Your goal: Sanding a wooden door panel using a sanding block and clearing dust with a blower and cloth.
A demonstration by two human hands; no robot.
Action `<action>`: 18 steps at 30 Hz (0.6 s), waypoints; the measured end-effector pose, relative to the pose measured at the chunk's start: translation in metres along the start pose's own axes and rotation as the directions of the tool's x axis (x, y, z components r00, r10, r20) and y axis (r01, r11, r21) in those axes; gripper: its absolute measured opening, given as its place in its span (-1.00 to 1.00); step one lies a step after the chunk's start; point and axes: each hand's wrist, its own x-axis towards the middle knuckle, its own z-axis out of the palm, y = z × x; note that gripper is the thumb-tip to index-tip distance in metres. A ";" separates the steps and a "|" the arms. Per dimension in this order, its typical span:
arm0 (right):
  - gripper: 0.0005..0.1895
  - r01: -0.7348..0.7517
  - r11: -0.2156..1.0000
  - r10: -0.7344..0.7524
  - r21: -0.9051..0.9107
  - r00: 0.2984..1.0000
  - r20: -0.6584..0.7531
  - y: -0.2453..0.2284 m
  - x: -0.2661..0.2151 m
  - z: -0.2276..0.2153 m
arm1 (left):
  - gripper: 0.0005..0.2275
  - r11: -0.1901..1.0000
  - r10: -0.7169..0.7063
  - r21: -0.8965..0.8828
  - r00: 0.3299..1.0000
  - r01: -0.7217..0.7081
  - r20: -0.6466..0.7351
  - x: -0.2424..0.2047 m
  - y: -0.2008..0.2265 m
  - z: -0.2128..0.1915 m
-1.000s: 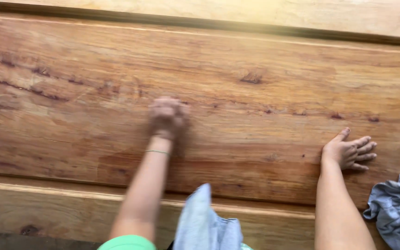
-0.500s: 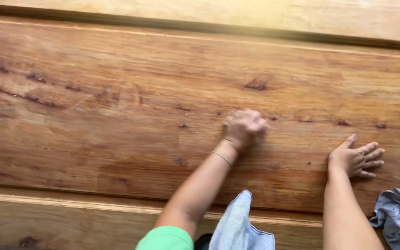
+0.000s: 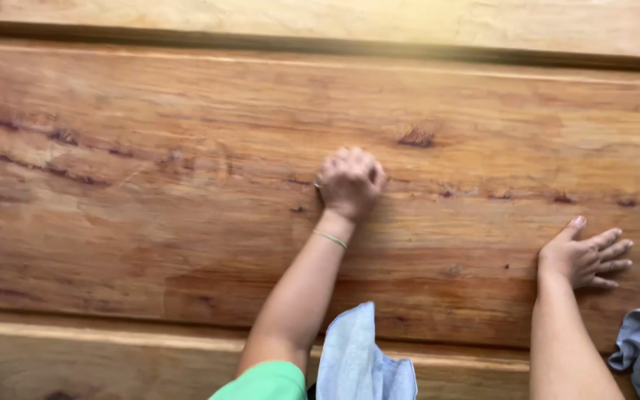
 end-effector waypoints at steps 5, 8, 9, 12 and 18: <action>-0.14 -0.026 0.999 0.027 -0.023 0.998 0.060 -0.008 0.001 -0.005 | -0.65 0.979 0.202 -0.003 0.979 -0.202 -0.023 0.007 -0.065 -0.027; -0.16 0.001 1.000 -0.001 -0.006 1.000 0.031 -0.007 0.002 -0.002 | -0.83 0.975 -0.012 0.222 0.993 -0.014 0.116 0.003 -0.148 -0.063; -0.16 0.002 1.000 -0.002 -0.009 0.999 0.035 -0.009 0.000 -0.003 | -0.83 0.974 -0.014 0.225 0.993 -0.013 0.119 0.002 -0.145 -0.054; -0.18 -0.009 1.000 0.009 -0.007 0.999 0.040 -0.014 -0.003 -0.004 | -0.80 0.912 -0.140 0.384 0.989 0.144 -0.039 0.004 -0.097 -0.033; -0.17 -0.010 1.000 0.012 -0.019 0.998 0.062 -0.013 -0.005 -0.011 | -0.85 0.987 0.121 -0.119 0.987 -0.109 0.106 -0.003 0.005 -0.024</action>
